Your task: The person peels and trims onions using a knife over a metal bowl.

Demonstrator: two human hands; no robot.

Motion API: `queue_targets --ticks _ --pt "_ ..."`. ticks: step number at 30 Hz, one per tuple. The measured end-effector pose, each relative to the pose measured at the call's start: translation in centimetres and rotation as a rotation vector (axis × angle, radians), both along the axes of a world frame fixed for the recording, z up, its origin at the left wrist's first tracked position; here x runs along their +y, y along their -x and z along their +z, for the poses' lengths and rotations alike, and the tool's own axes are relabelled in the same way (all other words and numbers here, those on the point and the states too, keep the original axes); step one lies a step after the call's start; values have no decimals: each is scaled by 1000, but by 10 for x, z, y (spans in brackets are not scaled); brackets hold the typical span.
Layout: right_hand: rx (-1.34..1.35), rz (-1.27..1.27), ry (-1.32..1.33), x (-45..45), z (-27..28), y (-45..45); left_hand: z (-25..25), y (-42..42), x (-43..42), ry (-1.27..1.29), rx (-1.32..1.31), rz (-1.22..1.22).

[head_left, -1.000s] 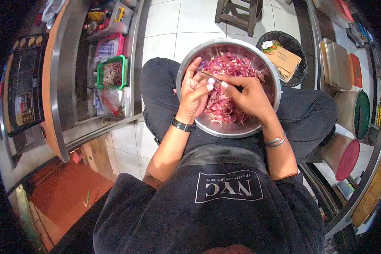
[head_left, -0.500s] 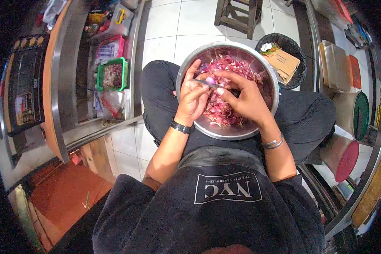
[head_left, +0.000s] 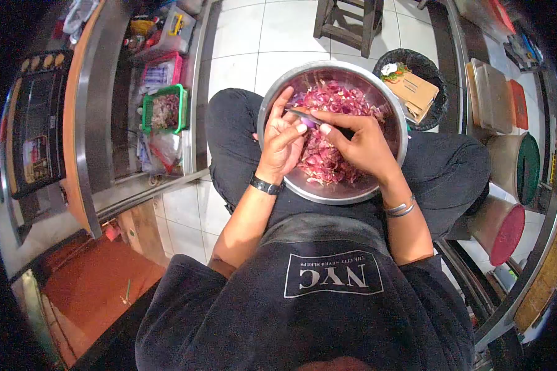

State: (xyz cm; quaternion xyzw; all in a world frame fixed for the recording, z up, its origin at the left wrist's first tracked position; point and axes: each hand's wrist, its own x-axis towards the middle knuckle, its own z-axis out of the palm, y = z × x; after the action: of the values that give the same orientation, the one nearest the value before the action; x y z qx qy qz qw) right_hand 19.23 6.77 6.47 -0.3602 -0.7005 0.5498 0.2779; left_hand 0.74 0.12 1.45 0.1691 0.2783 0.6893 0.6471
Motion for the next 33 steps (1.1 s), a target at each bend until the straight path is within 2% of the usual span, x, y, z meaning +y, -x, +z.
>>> queue_targets --ticks 5,11,15,20,23,33 --pt "75 0 -12 -1 0 3 -3 1 0 -22 28 -6" --pt "7 35 84 0 -3 -1 -1 2 -1 -23 -33 -15" --pt "4 21 34 1 -6 -2 1 1 0 -5 -17 -7" --pt "-10 -68 182 1 -2 0 0 0 1 -18 9 -13" --pt "105 -23 82 0 -11 0 -1 1 1 -13 -24 -2" --pt "4 36 72 0 -1 0 3 0 -1 12 17 2"
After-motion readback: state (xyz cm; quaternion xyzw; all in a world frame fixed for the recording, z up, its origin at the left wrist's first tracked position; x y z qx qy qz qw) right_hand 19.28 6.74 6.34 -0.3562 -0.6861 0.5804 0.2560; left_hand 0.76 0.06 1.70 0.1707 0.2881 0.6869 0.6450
